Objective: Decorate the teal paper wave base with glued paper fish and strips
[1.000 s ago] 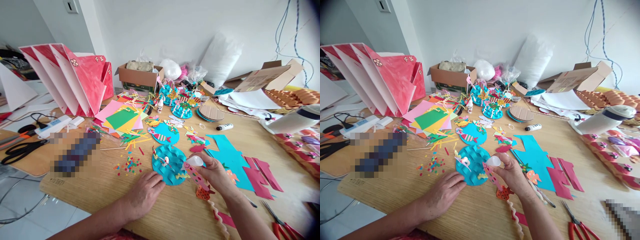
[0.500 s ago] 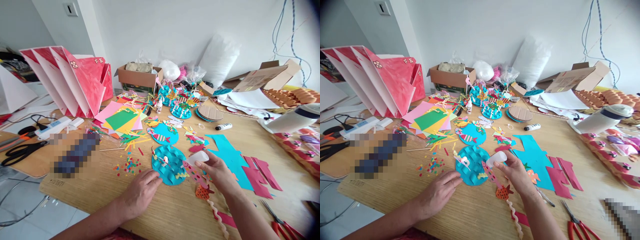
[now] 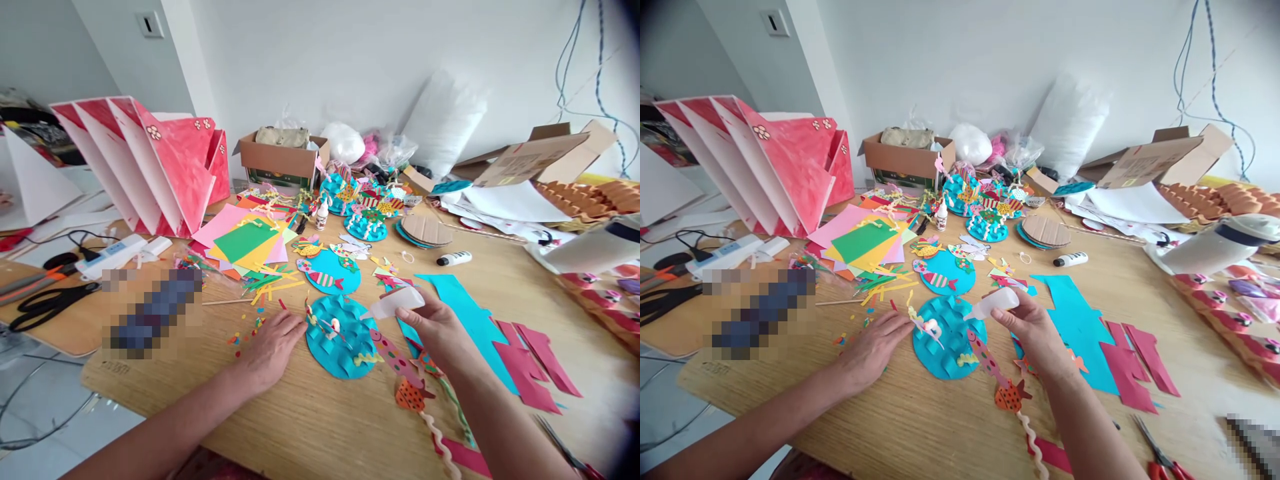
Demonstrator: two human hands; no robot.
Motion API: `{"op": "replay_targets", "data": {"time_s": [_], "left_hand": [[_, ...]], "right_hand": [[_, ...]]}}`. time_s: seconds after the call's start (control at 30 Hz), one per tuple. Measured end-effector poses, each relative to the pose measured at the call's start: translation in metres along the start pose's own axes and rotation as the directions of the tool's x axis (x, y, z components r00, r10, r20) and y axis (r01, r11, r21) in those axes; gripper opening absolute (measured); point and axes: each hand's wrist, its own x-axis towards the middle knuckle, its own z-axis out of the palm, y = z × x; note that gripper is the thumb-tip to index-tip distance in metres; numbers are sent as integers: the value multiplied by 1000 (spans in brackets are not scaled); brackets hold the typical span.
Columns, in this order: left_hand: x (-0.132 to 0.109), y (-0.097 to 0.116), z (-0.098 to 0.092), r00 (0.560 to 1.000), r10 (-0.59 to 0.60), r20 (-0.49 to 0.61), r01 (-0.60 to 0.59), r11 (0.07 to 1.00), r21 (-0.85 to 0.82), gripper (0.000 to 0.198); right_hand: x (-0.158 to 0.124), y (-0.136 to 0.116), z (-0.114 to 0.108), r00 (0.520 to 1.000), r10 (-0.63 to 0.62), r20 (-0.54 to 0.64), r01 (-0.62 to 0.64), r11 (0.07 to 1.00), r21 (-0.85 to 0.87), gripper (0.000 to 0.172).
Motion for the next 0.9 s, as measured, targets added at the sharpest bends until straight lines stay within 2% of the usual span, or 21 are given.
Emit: {"op": "replay_targets", "data": {"time_s": [0.17,0.3,0.53,0.77,0.9], "left_hand": [[-1,-4,6,1000,21,-6,-21,1000,-10,38],[0,-6,7,999,18,32,-18,1000,-3,37],[0,-7,10,999,27,40,-27,1000,-5,33],[0,-9,18,999,29,17,-30,998,52,29],[0,-9,21,999,39,23,-41,996,74,28]], "right_hand": [[17,-14,13,987,-43,157,48,998,-31,23],[29,-20,24,961,-44,273,60,997,-50,22],[46,-22,36,917,-88,390,159,975,-154,21],[51,-15,44,900,-111,421,230,942,-243,24],[51,-12,47,900,-109,422,231,941,-249,24]]}}
